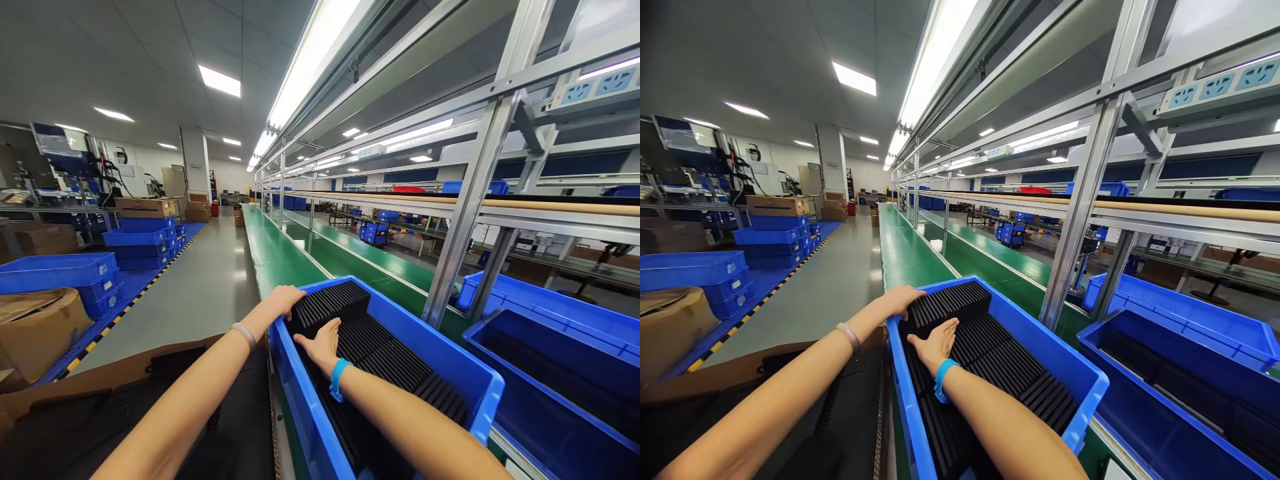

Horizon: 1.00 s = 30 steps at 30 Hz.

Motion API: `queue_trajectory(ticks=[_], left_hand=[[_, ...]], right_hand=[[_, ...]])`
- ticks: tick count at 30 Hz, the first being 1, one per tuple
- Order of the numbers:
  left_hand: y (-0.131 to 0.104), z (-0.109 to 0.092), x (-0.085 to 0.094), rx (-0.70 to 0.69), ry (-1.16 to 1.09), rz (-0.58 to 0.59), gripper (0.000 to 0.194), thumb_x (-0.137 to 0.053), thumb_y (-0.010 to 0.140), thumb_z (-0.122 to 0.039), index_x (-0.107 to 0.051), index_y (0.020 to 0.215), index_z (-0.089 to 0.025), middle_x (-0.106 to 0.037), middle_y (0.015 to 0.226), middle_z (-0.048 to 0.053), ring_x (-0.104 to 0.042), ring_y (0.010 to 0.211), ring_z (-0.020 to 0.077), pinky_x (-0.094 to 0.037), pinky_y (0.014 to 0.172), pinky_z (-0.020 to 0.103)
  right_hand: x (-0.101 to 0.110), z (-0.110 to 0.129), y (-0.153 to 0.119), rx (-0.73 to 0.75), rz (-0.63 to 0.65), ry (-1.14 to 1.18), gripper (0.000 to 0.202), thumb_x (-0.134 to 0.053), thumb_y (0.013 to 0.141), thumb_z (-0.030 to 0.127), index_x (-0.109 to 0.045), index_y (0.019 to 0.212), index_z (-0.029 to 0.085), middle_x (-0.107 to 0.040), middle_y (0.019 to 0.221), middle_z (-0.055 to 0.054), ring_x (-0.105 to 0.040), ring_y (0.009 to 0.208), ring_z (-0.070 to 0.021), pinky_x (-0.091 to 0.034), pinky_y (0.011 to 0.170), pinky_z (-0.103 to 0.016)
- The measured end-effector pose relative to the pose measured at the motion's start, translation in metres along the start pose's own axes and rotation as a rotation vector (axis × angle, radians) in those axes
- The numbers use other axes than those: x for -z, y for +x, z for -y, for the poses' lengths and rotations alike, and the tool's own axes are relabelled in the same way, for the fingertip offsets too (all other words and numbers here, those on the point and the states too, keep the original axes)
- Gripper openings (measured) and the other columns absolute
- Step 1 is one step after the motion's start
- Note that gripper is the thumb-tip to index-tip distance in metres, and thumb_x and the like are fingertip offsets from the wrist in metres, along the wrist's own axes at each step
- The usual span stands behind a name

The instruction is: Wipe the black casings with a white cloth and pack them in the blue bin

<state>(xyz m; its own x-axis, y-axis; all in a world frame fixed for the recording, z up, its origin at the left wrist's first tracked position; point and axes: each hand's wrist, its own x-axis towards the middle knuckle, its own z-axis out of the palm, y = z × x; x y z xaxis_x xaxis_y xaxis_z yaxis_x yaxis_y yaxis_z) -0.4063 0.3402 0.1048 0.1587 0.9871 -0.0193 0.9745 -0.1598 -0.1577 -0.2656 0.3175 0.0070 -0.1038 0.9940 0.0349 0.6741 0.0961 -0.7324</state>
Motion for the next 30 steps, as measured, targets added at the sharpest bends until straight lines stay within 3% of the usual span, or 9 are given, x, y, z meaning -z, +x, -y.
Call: queue_trajectory(ticks=[4,8,12,15,20,23,25,27,30], left_hand=[[-0.007,-0.014,-0.003,0.093,0.068,-0.006,0.043,-0.062,0.088,-0.031,-0.05,0.128,-0.02,-0.057,0.125,0.009,-0.061,0.104,0.0236,-0.054,0.086,0.045],[-0.014,-0.035,-0.012,0.103,0.112,-0.026,0.055,-0.063,0.087,-0.028,-0.042,0.137,-0.023,-0.043,0.143,0.012,-0.052,0.121,0.0303,-0.048,0.096,0.054],[-0.012,-0.047,-0.016,-0.016,0.139,-0.062,0.068,-0.063,0.086,-0.024,-0.029,0.145,-0.028,-0.016,0.159,0.01,-0.02,0.142,0.0374,-0.021,0.112,0.067],[-0.006,-0.044,-0.014,-0.141,0.119,0.047,0.078,-0.067,0.083,-0.02,-0.023,0.147,-0.029,-0.013,0.16,0.01,-0.022,0.142,0.0373,-0.028,0.111,0.063],[-0.001,-0.037,-0.017,-0.137,0.113,0.119,0.08,-0.067,0.082,-0.014,-0.023,0.147,-0.03,-0.008,0.16,0.01,-0.017,0.142,0.0401,-0.027,0.11,0.067],[0.0,-0.037,-0.017,-0.114,0.115,0.133,0.078,-0.066,0.082,-0.015,-0.024,0.147,-0.029,-0.007,0.16,0.01,-0.017,0.142,0.0402,-0.027,0.11,0.067],[0.001,-0.037,-0.014,-0.115,0.115,0.147,0.073,-0.067,0.083,-0.017,-0.029,0.145,-0.028,-0.012,0.16,0.01,-0.021,0.142,0.0387,-0.03,0.109,0.065],[0.001,-0.038,-0.007,-0.117,0.115,0.14,0.068,-0.066,0.084,-0.019,-0.034,0.143,-0.026,-0.021,0.158,0.01,-0.028,0.139,0.0365,-0.033,0.109,0.063],[-0.01,-0.039,0.006,-0.119,0.105,0.058,0.06,-0.065,0.085,-0.021,-0.04,0.139,-0.023,-0.035,0.151,0.011,-0.04,0.134,0.0328,-0.04,0.105,0.059]], right_hand=[[0.001,0.007,0.003,-0.041,0.055,-0.107,0.113,-0.076,0.07,0.052,-0.012,0.149,0.002,-0.006,0.154,-0.028,-0.009,0.144,-0.0364,-0.013,0.116,-0.051],[0.006,0.008,0.0,-0.038,0.087,-0.173,0.12,-0.073,0.071,0.056,-0.004,0.146,-0.009,0.0,0.152,-0.032,0.0,0.144,-0.0384,-0.008,0.116,-0.053],[0.011,0.008,-0.001,-0.008,0.113,-0.198,0.127,-0.073,0.07,0.059,0.001,0.144,-0.014,0.003,0.151,-0.033,0.004,0.143,-0.0399,-0.004,0.116,-0.055],[0.015,0.009,-0.002,0.005,0.135,-0.193,0.132,-0.074,0.066,0.061,0.002,0.144,-0.013,0.002,0.151,-0.034,0.002,0.143,-0.0415,-0.007,0.115,-0.057],[0.021,0.015,-0.012,0.053,0.216,-0.19,0.119,-0.078,0.07,0.039,0.001,0.148,-0.003,0.006,0.154,-0.028,0.003,0.144,-0.0359,-0.01,0.117,-0.051],[0.027,0.023,-0.016,0.046,0.283,-0.19,0.102,-0.079,0.073,0.035,-0.016,0.15,0.012,0.0,0.157,-0.019,-0.004,0.144,-0.0372,-0.013,0.116,-0.056],[0.039,0.03,-0.017,0.05,0.3,-0.184,0.079,-0.073,0.081,0.033,-0.03,0.145,0.02,-0.011,0.157,-0.013,-0.013,0.143,-0.0368,-0.017,0.114,-0.06],[0.062,0.034,-0.017,0.069,0.297,-0.165,0.06,-0.067,0.086,0.032,-0.04,0.139,0.02,-0.026,0.152,-0.011,-0.028,0.138,-0.0347,-0.027,0.11,-0.06],[0.124,0.023,-0.021,0.162,0.238,-0.118,0.043,-0.064,0.089,0.034,-0.052,0.127,0.017,-0.048,0.135,-0.01,-0.05,0.121,-0.0275,-0.044,0.1,-0.051]])
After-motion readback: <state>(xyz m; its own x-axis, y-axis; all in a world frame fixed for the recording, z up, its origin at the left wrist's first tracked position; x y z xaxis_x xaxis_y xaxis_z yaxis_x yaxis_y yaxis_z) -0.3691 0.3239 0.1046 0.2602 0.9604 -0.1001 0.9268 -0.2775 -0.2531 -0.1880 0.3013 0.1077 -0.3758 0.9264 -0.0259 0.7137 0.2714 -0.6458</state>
